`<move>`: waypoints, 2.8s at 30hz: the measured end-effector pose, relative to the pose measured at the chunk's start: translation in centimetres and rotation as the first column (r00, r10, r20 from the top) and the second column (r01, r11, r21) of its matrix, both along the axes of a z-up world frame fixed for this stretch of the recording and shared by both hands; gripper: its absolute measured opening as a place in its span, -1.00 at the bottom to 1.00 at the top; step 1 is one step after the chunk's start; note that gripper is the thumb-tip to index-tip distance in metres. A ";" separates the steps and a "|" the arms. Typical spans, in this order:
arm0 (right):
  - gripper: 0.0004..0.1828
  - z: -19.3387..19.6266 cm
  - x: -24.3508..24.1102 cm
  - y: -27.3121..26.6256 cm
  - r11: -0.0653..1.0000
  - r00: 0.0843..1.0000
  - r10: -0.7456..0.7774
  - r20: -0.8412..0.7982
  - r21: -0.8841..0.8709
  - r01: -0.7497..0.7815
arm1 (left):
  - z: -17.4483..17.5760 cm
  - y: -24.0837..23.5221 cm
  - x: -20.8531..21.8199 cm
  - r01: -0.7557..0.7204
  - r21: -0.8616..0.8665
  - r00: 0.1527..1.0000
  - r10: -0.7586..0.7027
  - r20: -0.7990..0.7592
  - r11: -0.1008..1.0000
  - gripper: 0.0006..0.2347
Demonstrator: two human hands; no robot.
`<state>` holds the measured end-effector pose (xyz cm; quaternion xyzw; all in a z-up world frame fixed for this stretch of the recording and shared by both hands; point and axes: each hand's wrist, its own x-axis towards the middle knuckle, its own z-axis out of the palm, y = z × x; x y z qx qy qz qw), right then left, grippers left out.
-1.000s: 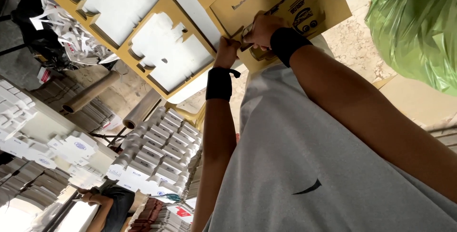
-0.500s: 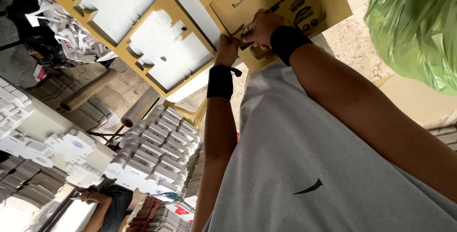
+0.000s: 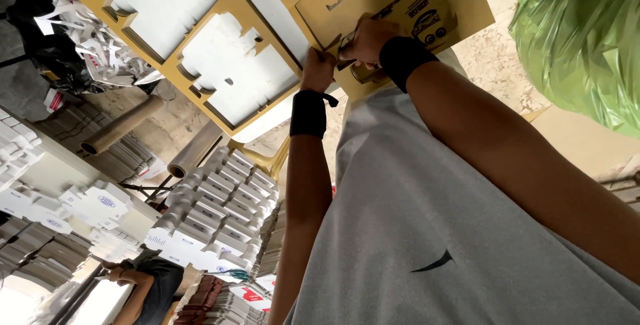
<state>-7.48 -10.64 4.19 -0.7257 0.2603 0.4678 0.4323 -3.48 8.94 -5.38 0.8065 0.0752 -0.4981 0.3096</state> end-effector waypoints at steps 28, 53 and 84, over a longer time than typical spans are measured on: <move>-0.52 -9.1 -17.6 -9.5 0.354 0.368 -0.904 0.219 -0.103 0.930 | 5.0 -2.0 -1.4 0.045 0.164 0.977 -0.078 0.200 0.985 -0.75; -0.54 -6.0 -15.2 -10.0 0.122 0.122 -0.992 0.012 0.016 0.992 | 4.2 -20.6 -4.1 0.659 0.181 0.690 -0.683 0.240 0.730 0.16; -0.54 -2.2 -11.7 -15.4 0.638 0.620 -0.734 -0.277 0.032 0.769 | 1.4 -20.0 -6.1 0.698 0.383 0.552 -0.795 0.251 0.606 0.04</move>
